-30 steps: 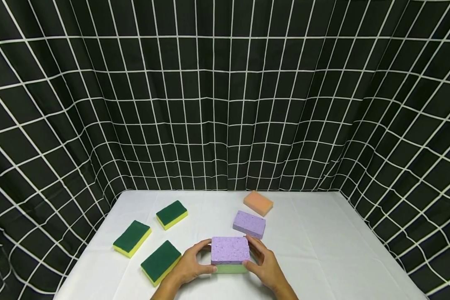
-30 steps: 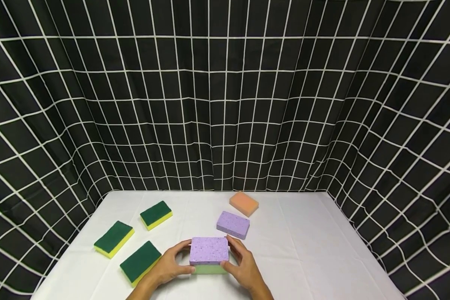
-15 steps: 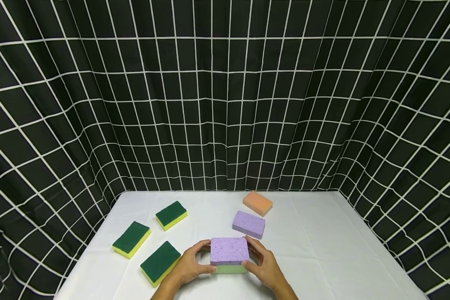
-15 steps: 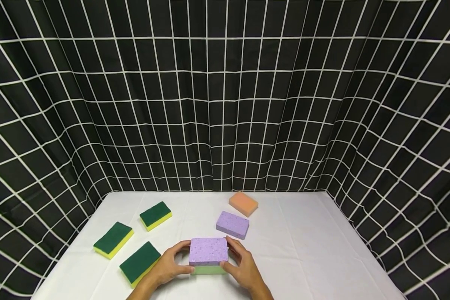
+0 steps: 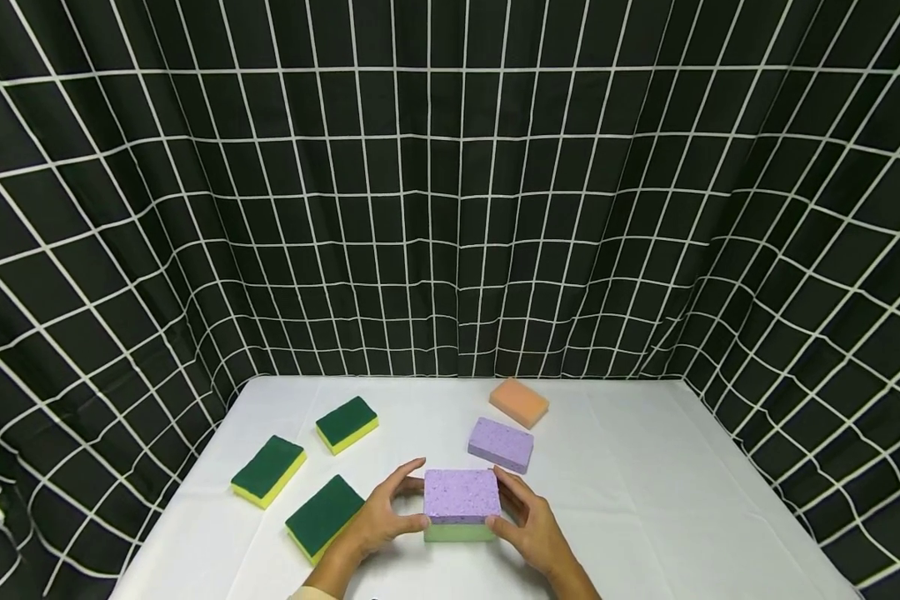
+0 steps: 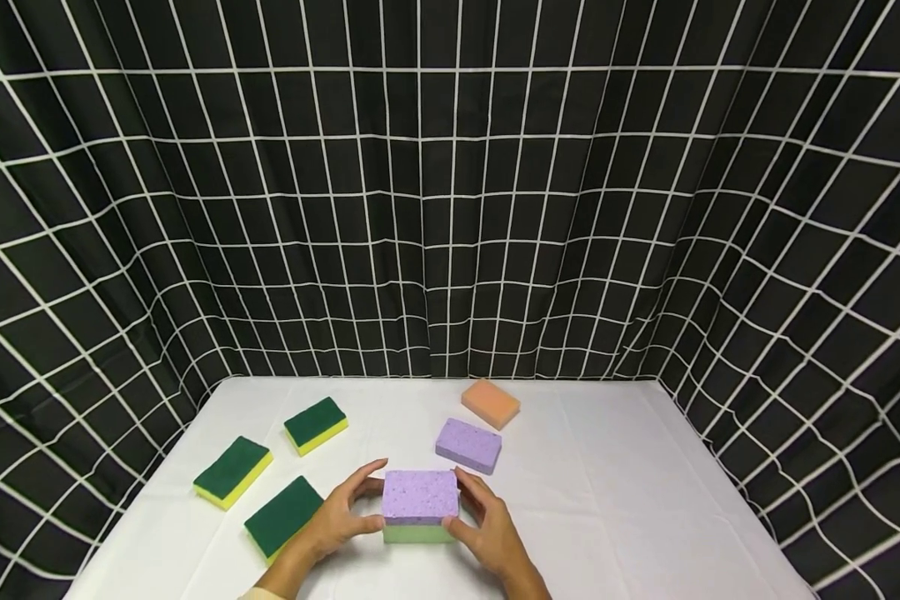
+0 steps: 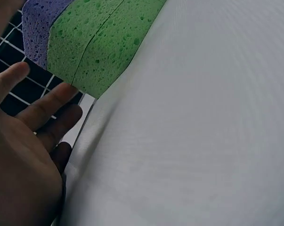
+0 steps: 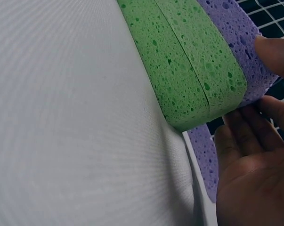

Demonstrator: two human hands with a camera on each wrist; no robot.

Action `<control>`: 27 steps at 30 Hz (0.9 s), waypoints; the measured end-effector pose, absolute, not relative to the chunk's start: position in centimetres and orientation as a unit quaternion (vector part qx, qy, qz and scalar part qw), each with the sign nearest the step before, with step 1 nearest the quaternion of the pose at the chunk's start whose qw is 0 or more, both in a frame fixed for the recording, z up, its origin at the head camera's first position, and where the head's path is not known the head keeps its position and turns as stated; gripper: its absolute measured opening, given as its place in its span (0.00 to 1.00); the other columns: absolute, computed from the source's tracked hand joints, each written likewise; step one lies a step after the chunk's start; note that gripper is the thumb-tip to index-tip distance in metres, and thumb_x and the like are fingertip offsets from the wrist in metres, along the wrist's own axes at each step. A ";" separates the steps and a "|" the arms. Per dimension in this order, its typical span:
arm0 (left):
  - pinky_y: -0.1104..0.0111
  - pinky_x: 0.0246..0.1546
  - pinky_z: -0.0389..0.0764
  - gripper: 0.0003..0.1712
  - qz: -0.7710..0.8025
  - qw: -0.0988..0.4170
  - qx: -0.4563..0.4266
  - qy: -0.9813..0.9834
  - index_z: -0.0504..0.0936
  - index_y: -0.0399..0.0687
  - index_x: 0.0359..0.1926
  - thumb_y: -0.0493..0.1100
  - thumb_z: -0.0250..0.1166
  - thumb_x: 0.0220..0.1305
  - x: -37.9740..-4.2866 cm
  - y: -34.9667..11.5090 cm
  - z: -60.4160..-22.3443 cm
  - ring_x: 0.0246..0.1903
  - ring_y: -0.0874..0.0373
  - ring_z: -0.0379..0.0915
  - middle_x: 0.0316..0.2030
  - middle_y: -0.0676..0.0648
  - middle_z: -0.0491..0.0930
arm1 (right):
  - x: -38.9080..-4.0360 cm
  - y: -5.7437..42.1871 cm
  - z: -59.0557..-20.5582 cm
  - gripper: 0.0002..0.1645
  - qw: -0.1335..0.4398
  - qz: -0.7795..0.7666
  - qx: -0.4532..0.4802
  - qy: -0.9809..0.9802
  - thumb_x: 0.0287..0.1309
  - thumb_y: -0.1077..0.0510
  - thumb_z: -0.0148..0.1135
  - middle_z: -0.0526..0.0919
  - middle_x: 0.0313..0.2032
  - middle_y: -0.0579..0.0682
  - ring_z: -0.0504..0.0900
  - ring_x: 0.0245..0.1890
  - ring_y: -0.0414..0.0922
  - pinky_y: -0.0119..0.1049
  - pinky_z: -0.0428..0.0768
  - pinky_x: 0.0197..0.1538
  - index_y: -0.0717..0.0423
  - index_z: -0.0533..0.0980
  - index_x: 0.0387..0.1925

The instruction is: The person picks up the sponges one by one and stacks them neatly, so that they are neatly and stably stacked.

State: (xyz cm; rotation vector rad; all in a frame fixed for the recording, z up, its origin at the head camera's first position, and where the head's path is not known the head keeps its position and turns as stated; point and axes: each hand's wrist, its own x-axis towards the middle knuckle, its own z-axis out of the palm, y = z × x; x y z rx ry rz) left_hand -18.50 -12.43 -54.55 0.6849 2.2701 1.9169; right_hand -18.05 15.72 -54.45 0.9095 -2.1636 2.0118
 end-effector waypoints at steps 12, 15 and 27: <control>0.45 0.58 0.63 0.44 0.656 0.046 0.226 0.718 0.65 0.39 0.68 0.40 0.75 0.53 -18.6 -12.2 -54.0 0.55 0.41 0.67 0.53 0.38 0.74 | -18.3 15.4 -54.3 0.40 0.030 0.648 0.313 -0.693 0.53 0.73 0.63 0.62 0.62 0.73 0.60 0.62 0.69 0.34 0.61 0.63 0.81 0.56 0.65; 0.44 0.58 0.62 0.43 0.657 0.043 0.229 0.717 0.65 0.37 0.68 0.39 0.74 0.53 -18.7 -12.3 -54.1 0.55 0.41 0.67 0.53 0.38 0.74 | -18.4 15.4 -54.3 0.41 0.025 0.651 0.304 -0.695 0.53 0.72 0.64 0.62 0.63 0.71 0.60 0.64 0.62 0.34 0.61 0.63 0.79 0.56 0.65; 0.48 0.57 0.65 0.42 0.656 0.043 0.215 0.722 0.65 0.35 0.67 0.38 0.73 0.54 -18.1 -11.8 -54.1 0.54 0.43 0.69 0.52 0.39 0.76 | -18.0 17.0 -52.4 0.37 0.074 0.648 0.312 -0.691 0.54 0.76 0.61 0.63 0.61 0.73 0.66 0.63 0.57 0.35 0.63 0.62 0.79 0.58 0.64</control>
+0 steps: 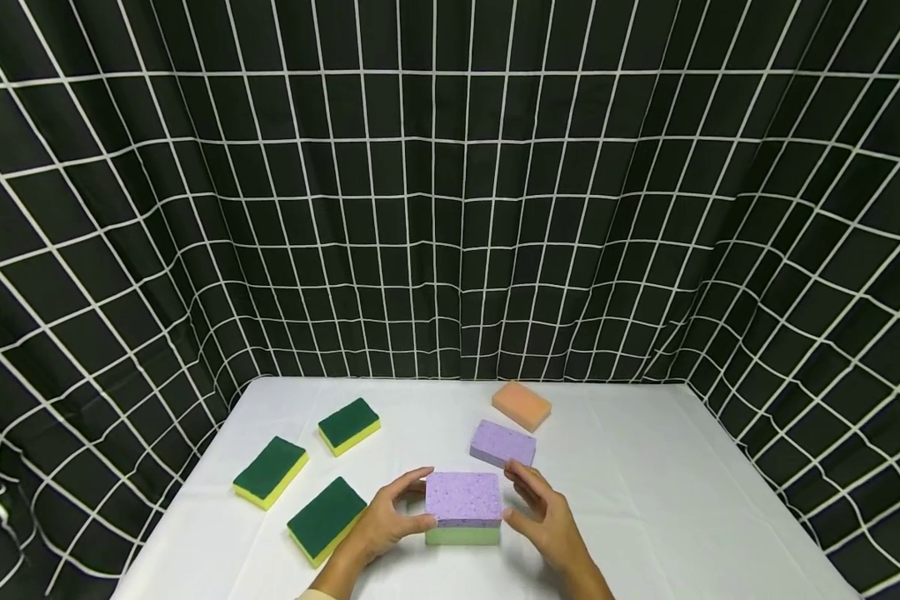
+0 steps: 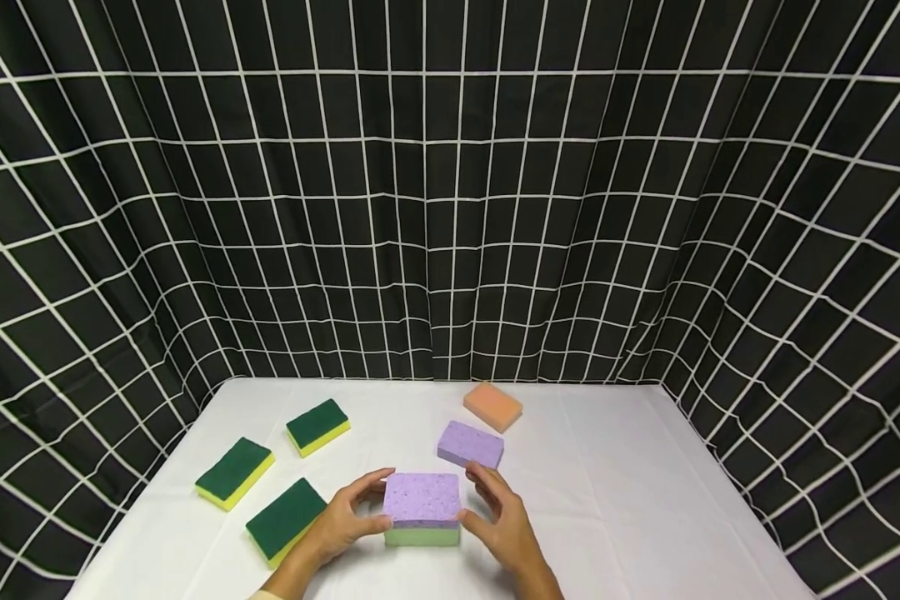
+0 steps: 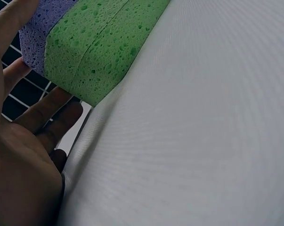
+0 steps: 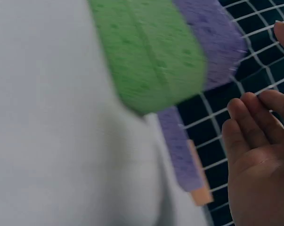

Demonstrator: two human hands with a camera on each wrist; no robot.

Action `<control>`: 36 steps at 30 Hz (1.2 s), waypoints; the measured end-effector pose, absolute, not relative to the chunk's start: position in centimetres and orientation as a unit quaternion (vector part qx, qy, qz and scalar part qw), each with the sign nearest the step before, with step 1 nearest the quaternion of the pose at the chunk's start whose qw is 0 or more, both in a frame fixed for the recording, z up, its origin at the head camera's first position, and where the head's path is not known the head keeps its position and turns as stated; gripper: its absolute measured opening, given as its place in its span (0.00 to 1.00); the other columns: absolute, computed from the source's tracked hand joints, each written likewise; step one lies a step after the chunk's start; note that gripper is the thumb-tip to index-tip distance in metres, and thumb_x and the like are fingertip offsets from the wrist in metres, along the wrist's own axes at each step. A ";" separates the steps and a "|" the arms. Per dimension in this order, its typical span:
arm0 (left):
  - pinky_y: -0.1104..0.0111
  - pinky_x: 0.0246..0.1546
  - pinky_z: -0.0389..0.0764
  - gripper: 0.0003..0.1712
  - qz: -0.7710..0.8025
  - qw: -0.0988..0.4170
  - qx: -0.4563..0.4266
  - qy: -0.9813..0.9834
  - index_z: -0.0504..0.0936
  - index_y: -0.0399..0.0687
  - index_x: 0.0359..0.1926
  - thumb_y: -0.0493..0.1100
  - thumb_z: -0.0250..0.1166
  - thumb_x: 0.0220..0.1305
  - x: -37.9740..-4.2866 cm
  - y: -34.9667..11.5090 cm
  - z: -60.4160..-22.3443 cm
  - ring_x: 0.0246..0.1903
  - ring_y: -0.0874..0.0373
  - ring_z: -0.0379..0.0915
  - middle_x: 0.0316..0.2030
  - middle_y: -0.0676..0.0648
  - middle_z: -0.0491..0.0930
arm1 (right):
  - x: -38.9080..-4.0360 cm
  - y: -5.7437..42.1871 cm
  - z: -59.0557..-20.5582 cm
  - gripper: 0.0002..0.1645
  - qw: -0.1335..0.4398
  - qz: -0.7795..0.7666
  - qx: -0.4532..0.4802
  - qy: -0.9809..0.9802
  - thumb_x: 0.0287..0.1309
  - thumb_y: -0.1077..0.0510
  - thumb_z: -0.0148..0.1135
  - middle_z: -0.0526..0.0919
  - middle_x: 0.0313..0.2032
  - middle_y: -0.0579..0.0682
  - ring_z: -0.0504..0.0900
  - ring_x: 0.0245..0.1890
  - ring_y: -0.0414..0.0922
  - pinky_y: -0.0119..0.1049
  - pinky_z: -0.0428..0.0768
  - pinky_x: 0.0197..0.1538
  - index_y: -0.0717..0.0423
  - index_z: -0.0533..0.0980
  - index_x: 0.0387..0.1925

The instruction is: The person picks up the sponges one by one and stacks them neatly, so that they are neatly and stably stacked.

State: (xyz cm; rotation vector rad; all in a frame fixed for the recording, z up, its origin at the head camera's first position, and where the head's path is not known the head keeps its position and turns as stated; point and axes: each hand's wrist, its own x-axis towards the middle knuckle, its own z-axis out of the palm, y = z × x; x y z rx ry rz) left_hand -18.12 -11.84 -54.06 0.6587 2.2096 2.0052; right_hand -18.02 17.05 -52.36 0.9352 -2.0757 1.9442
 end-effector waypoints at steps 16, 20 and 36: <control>0.49 0.53 0.69 0.41 0.652 0.033 0.218 0.726 0.66 0.38 0.68 0.40 0.73 0.56 -18.2 -11.9 -54.4 0.51 0.42 0.69 0.52 0.39 0.75 | -19.3 21.3 -40.7 0.40 0.243 0.590 0.460 -0.618 0.39 0.87 0.56 0.62 0.56 0.80 0.67 0.61 0.58 0.40 0.64 0.63 0.86 0.58 0.60; 0.49 0.54 0.69 0.41 0.656 0.041 0.212 0.724 0.65 0.36 0.68 0.39 0.72 0.56 -18.2 -11.9 -54.5 0.52 0.42 0.69 0.52 0.38 0.74 | -19.6 21.9 -38.4 0.38 0.274 0.581 0.479 -0.599 0.40 0.85 0.58 0.65 0.56 0.77 0.67 0.60 0.60 0.41 0.65 0.62 0.90 0.58 0.57; 0.43 0.54 0.66 0.40 0.669 0.054 0.213 0.710 0.64 0.33 0.67 0.34 0.72 0.55 -17.7 -11.7 -53.2 0.52 0.39 0.69 0.52 0.34 0.74 | -22.1 22.9 -37.6 0.39 0.307 0.594 0.449 -0.593 0.43 0.84 0.58 0.60 0.57 0.81 0.63 0.61 0.62 0.42 0.63 0.63 0.88 0.56 0.60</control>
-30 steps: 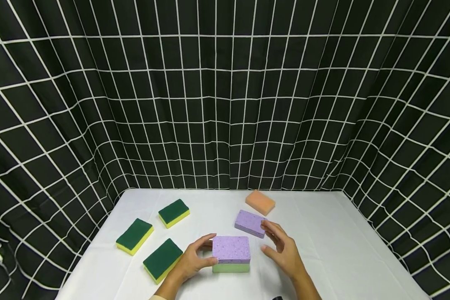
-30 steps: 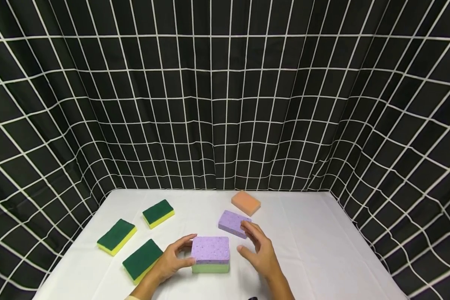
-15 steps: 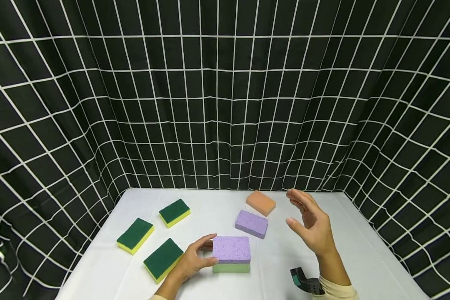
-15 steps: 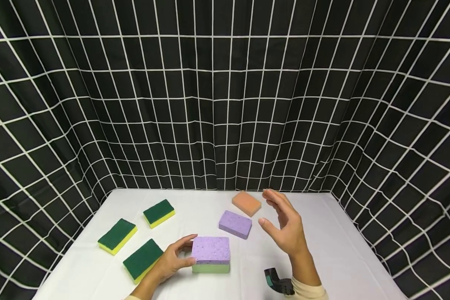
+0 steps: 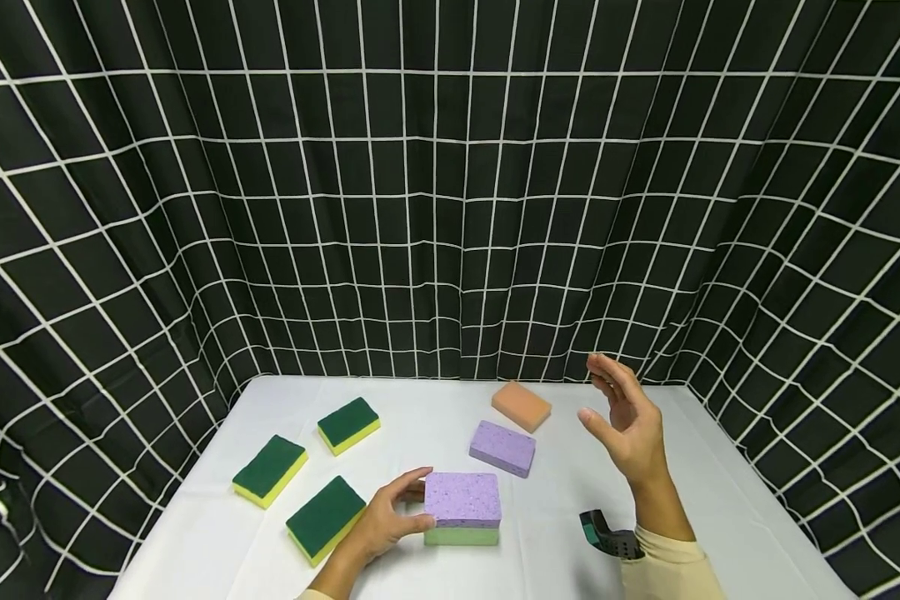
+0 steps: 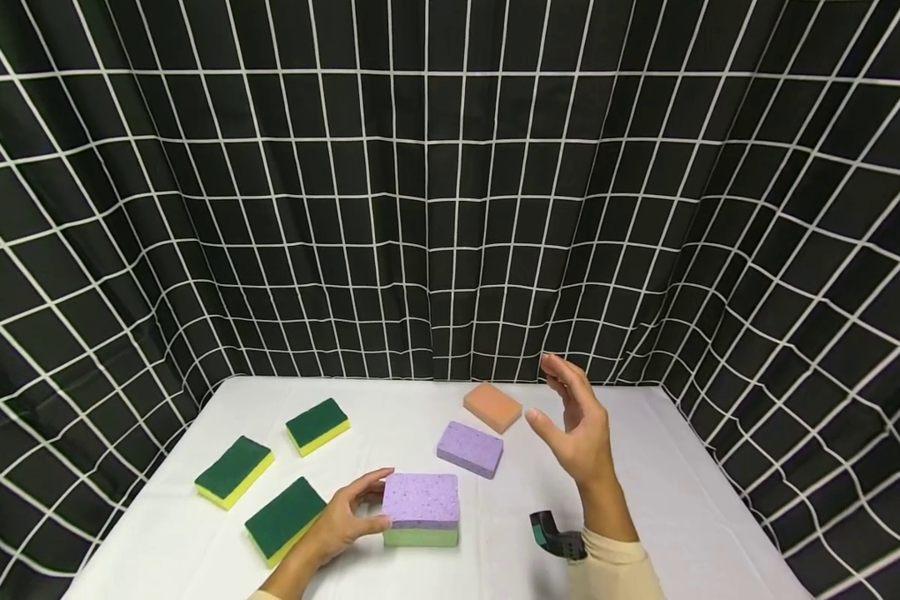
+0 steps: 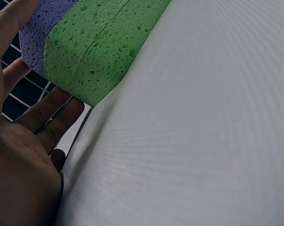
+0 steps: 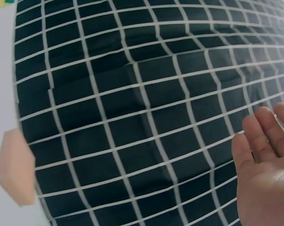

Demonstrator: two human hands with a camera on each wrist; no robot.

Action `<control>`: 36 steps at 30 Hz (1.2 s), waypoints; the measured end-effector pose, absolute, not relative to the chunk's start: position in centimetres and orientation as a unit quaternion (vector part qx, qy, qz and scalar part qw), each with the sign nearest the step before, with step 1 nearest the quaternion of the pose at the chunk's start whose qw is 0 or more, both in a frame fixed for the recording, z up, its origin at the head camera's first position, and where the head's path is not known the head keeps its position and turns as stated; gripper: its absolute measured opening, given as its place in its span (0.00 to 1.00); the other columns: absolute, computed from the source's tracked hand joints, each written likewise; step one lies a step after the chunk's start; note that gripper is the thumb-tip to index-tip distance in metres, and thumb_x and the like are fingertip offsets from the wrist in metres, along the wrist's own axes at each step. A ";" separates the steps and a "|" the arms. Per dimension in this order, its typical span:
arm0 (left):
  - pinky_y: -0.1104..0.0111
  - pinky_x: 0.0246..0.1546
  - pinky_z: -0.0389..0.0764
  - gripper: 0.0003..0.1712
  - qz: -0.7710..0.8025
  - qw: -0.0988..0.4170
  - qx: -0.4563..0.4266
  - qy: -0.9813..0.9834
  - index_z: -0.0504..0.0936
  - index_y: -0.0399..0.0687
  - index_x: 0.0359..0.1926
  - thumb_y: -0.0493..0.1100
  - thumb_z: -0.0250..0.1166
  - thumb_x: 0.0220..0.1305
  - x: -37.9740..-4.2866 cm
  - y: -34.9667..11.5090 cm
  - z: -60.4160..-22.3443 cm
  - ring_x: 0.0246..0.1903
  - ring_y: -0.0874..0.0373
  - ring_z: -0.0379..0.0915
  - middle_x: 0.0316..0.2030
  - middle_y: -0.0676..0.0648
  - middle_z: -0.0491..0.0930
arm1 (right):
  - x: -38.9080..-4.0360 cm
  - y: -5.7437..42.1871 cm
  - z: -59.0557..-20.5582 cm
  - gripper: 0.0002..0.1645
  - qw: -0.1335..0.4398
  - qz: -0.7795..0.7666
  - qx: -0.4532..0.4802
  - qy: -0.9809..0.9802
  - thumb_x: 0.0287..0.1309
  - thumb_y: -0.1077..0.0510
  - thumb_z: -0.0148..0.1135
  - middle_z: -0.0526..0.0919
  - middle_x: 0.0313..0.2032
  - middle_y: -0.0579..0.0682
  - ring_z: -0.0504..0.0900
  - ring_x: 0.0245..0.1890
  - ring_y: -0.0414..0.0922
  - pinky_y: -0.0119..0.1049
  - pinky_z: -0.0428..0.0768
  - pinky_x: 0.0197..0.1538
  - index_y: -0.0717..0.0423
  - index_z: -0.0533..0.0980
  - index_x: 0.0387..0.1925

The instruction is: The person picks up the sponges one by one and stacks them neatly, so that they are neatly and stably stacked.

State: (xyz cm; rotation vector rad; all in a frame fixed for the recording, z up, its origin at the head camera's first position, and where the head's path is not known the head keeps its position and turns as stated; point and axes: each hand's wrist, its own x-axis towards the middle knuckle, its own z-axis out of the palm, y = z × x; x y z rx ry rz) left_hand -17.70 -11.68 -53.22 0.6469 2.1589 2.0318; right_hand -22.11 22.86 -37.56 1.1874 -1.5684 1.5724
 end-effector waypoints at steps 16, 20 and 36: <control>0.46 0.54 0.68 0.42 0.665 0.048 0.217 0.713 0.65 0.34 0.67 0.36 0.73 0.54 -18.1 -11.7 -54.0 0.51 0.41 0.69 0.52 0.37 0.74 | -25.3 23.2 -44.7 0.43 0.225 0.629 0.282 -0.688 0.50 0.80 0.62 0.63 0.64 0.64 0.60 0.64 0.60 0.38 0.62 0.64 0.70 0.58 0.68; 0.42 0.54 0.66 0.40 0.669 0.054 0.220 0.708 0.66 0.33 0.66 0.35 0.73 0.54 -17.3 -11.6 -52.3 0.51 0.38 0.69 0.51 0.34 0.74 | -25.9 23.2 -46.5 0.42 0.208 0.636 0.253 -0.699 0.50 0.79 0.63 0.64 0.63 0.64 0.61 0.64 0.62 0.39 0.62 0.64 0.69 0.60 0.67; 0.44 0.53 0.67 0.40 0.673 0.053 0.224 0.703 0.65 0.32 0.66 0.36 0.73 0.54 -16.9 -11.6 -51.6 0.51 0.39 0.69 0.51 0.35 0.74 | -27.0 22.7 -52.1 0.42 0.120 0.637 0.141 -0.748 0.54 0.65 0.69 0.63 0.66 0.65 0.63 0.64 0.56 0.45 0.61 0.65 0.68 0.60 0.67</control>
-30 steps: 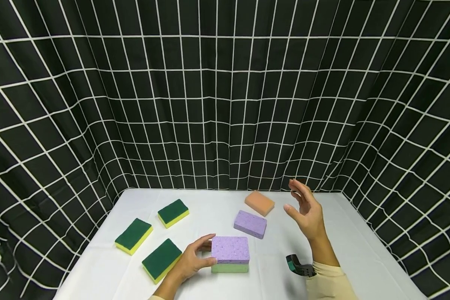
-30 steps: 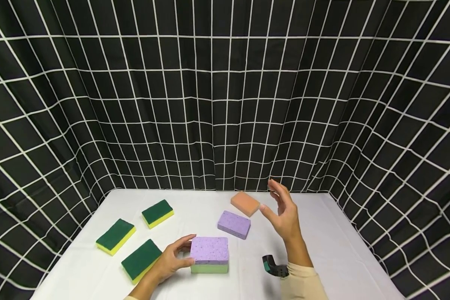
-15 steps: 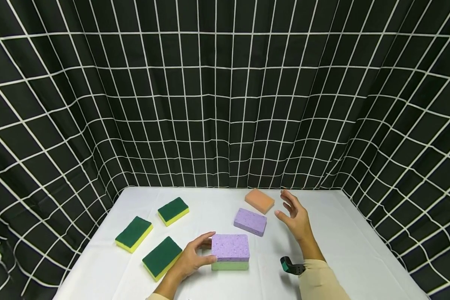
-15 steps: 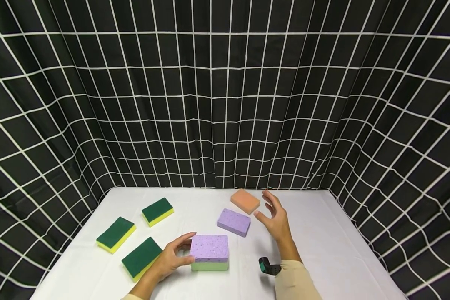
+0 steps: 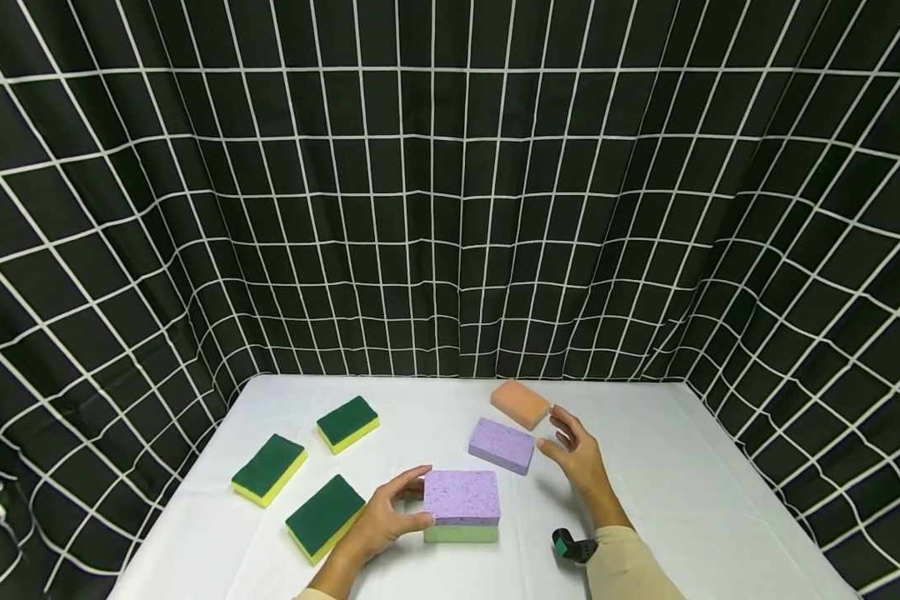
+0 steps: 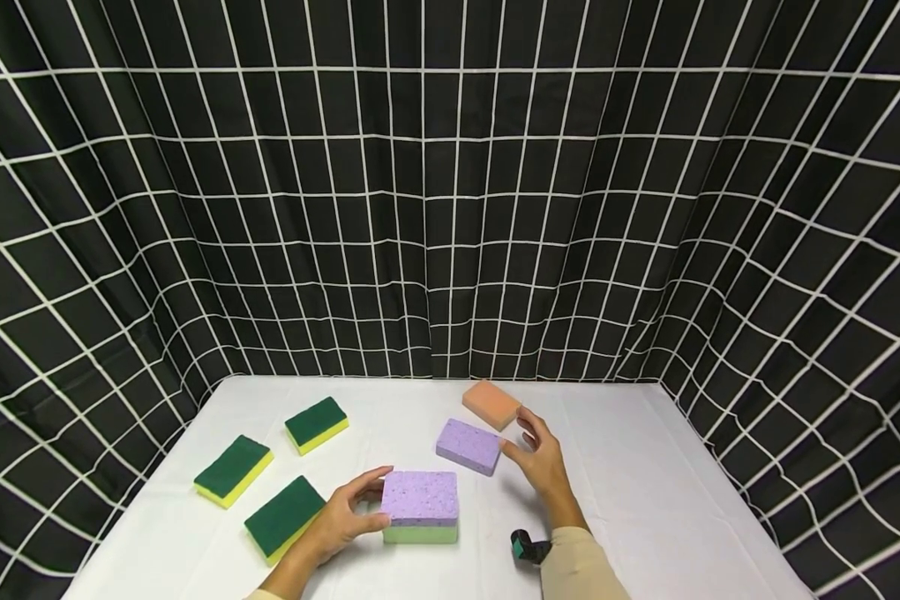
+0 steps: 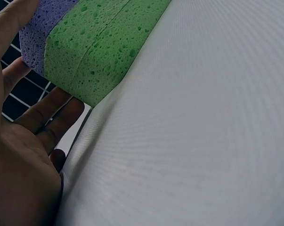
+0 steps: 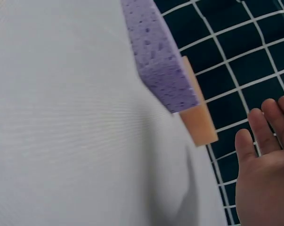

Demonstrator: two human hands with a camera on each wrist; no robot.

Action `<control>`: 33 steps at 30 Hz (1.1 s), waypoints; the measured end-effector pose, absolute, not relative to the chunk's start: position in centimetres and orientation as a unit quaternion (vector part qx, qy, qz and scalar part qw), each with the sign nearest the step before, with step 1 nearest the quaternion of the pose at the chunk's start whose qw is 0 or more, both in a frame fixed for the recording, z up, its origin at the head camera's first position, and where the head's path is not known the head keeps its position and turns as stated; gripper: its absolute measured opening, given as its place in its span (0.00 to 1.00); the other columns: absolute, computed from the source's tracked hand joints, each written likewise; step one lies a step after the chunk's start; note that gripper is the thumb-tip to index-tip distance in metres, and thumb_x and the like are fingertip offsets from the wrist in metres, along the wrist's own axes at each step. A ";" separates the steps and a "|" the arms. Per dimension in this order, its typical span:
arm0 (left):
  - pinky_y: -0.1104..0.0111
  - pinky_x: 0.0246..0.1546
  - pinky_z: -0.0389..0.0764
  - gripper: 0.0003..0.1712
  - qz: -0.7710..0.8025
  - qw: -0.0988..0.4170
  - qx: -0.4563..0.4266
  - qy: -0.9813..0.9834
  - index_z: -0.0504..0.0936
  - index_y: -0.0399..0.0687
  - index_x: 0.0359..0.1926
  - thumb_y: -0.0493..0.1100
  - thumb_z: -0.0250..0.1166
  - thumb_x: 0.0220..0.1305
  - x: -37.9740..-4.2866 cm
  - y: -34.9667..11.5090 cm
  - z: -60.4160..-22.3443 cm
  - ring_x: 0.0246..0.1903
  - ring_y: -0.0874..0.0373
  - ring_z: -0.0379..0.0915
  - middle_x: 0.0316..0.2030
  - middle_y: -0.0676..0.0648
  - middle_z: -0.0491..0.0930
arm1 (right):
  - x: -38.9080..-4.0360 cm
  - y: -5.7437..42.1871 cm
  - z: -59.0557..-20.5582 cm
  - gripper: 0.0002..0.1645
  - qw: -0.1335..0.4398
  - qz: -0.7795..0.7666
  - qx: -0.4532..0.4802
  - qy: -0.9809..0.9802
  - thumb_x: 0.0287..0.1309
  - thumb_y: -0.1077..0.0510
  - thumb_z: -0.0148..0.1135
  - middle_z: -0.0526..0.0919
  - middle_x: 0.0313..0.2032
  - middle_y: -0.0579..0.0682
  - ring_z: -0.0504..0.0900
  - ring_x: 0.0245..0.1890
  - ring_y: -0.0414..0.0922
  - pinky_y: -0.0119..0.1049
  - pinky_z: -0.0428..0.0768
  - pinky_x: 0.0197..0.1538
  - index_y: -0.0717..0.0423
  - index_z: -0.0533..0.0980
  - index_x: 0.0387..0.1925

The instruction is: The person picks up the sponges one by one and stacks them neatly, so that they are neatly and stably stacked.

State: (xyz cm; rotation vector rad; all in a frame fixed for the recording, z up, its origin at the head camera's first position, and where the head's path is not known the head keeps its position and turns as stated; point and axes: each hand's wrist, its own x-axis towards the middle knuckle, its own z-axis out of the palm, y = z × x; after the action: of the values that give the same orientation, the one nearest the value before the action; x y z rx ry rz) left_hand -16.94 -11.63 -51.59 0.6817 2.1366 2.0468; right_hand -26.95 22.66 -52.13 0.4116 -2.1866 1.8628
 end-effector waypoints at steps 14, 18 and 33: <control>0.48 0.54 0.68 0.42 0.665 0.048 0.217 0.713 0.63 0.33 0.68 0.36 0.73 0.55 -18.4 -11.8 -54.6 0.52 0.42 0.69 0.53 0.36 0.74 | -25.0 21.1 -51.0 0.44 0.028 0.590 0.107 -0.800 0.52 0.67 0.70 0.62 0.64 0.72 0.63 0.64 0.65 0.48 0.61 0.64 0.76 0.58 0.66; 0.51 0.54 0.70 0.42 0.663 0.044 0.220 0.714 0.64 0.33 0.68 0.38 0.73 0.55 -18.4 -11.8 -54.7 0.51 0.43 0.70 0.52 0.37 0.74 | -25.9 21.4 -52.3 0.46 0.018 0.575 0.107 -0.811 0.52 0.63 0.72 0.62 0.64 0.71 0.63 0.64 0.63 0.47 0.61 0.64 0.74 0.58 0.67; 0.50 0.55 0.68 0.42 0.662 0.047 0.216 0.716 0.64 0.34 0.68 0.37 0.73 0.55 -18.3 -11.8 -54.8 0.52 0.41 0.69 0.53 0.36 0.74 | -27.0 21.0 -54.9 0.47 0.057 0.417 0.109 -0.900 0.45 0.55 0.76 0.71 0.61 0.62 0.63 0.65 0.60 0.53 0.56 0.66 0.67 0.66 0.65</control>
State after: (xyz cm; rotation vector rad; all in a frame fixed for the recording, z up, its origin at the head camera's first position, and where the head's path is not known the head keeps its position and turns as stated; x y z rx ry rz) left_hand -18.29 -11.77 -54.81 0.6602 2.1858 2.0196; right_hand -26.98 21.01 -54.86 0.3298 -2.7300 1.2648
